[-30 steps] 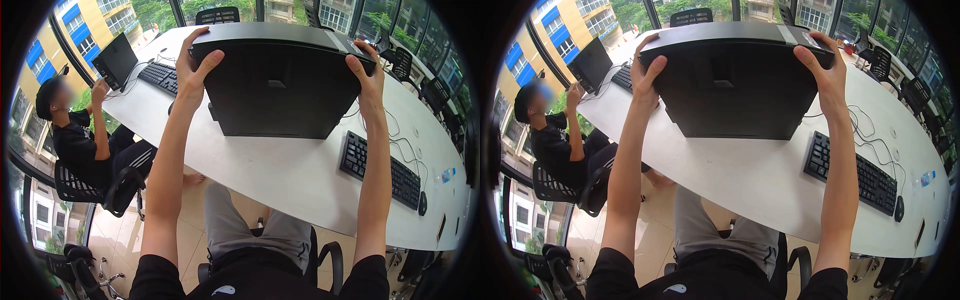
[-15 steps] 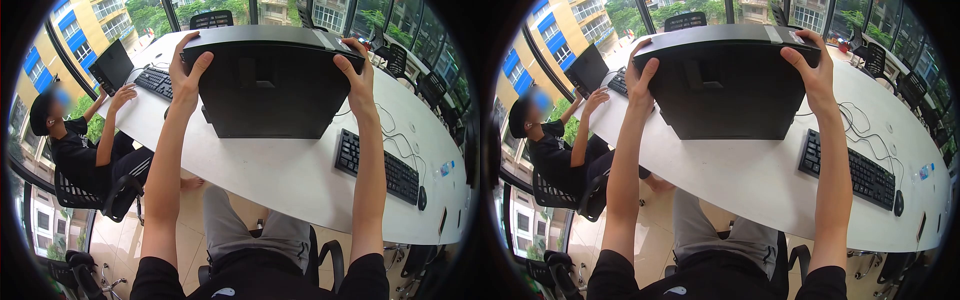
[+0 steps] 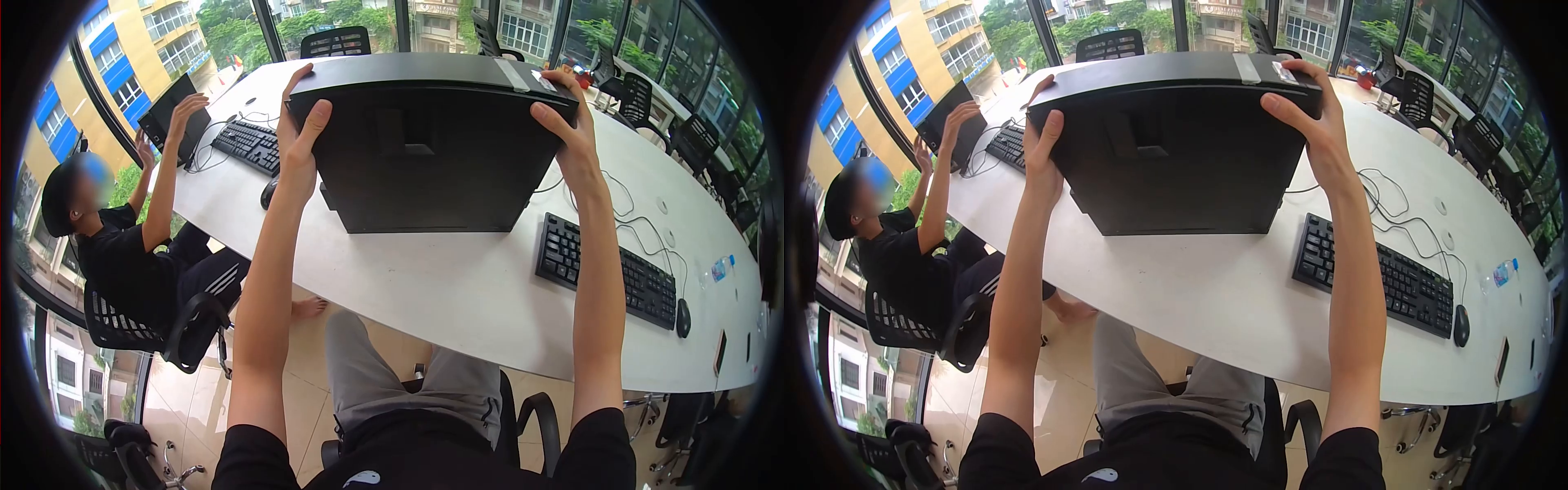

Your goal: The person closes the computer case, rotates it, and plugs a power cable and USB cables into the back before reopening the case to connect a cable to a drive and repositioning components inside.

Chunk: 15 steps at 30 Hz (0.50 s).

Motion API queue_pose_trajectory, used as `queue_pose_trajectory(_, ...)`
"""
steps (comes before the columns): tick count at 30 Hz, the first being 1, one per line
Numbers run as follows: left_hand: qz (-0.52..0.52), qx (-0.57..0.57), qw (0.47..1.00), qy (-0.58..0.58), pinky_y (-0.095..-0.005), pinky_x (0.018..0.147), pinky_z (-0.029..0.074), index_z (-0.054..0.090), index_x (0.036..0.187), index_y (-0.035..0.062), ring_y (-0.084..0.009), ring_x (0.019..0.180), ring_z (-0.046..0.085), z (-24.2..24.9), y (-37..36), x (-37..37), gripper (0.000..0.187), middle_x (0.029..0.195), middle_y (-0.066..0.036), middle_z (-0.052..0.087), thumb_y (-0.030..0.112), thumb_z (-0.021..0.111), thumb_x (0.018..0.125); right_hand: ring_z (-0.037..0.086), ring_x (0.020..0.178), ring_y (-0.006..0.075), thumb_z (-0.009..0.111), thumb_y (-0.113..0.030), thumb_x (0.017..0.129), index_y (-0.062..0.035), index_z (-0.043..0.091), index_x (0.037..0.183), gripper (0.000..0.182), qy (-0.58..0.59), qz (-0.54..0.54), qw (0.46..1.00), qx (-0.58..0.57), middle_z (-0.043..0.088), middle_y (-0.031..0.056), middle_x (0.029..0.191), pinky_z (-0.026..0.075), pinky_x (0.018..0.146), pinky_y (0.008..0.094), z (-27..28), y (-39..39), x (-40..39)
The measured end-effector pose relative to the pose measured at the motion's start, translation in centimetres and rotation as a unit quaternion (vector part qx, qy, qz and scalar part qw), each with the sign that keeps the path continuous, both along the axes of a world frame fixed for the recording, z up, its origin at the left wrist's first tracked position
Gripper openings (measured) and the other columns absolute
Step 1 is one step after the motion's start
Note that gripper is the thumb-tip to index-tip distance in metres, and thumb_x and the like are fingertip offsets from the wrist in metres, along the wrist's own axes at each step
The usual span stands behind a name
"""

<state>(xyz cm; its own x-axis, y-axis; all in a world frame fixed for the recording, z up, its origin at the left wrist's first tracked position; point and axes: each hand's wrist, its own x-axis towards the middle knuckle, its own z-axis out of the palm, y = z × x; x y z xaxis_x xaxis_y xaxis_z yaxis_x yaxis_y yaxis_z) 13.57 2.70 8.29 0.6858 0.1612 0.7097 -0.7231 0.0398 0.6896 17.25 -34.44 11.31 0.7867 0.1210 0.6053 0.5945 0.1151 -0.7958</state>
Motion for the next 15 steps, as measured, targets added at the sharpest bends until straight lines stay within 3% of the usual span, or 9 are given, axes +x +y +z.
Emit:
queue_pose_trajectory(5, -0.020, 0.016, 1.000, 0.001, -0.0316, 0.113, 0.040, 0.045, 0.157, 0.0053, -0.0220, 0.126, 0.056, -0.2, 0.5, -0.2, 0.077, 0.135, -0.014, 0.058, 0.043, 0.076, 0.097, 0.062, 0.114, 0.0183, 0.091, -0.037, 0.083, -0.0088, 0.063, 0.133, 0.063, -0.022, -0.017, 1.000, -0.010, 0.064, 0.0082, 0.121, 0.048, 0.101, 0.0309, -0.1, -0.2, 0.0)
queue_pose_trajectory(11, 0.083, 0.038, 0.996, -0.021, -0.0312, 0.110, 0.043, 0.054, 0.150, 0.0034, -0.0214, 0.124, 0.057, 0.6, -0.1, 0.0, 0.073, 0.135, -0.014, 0.059, 0.043, 0.081, 0.095, 0.064, 0.107, 0.0166, 0.089, -0.028, 0.088, -0.0072, 0.065, 0.127, 0.050, -0.062, -0.068, 0.996, -0.015, 0.068, 0.0066, 0.113, 0.050, 0.097, 0.0295, -0.3, 0.6, 0.0)
queue_pose_trajectory(15, 0.063, 0.019, 0.998, -0.016, -0.0317, 0.109, 0.043, 0.056, 0.148, 0.0037, -0.0210, 0.123, 0.057, 0.7, -0.2, 0.0, 0.070, 0.135, -0.014, 0.059, 0.041, 0.082, 0.094, 0.065, 0.105, 0.0173, 0.089, -0.028, 0.088, -0.0070, 0.065, 0.125, 0.049, -0.086, -0.102, 0.990, -0.039, 0.069, 0.0076, 0.113, 0.050, 0.096, 0.0293, -0.2, 0.8, 0.1)
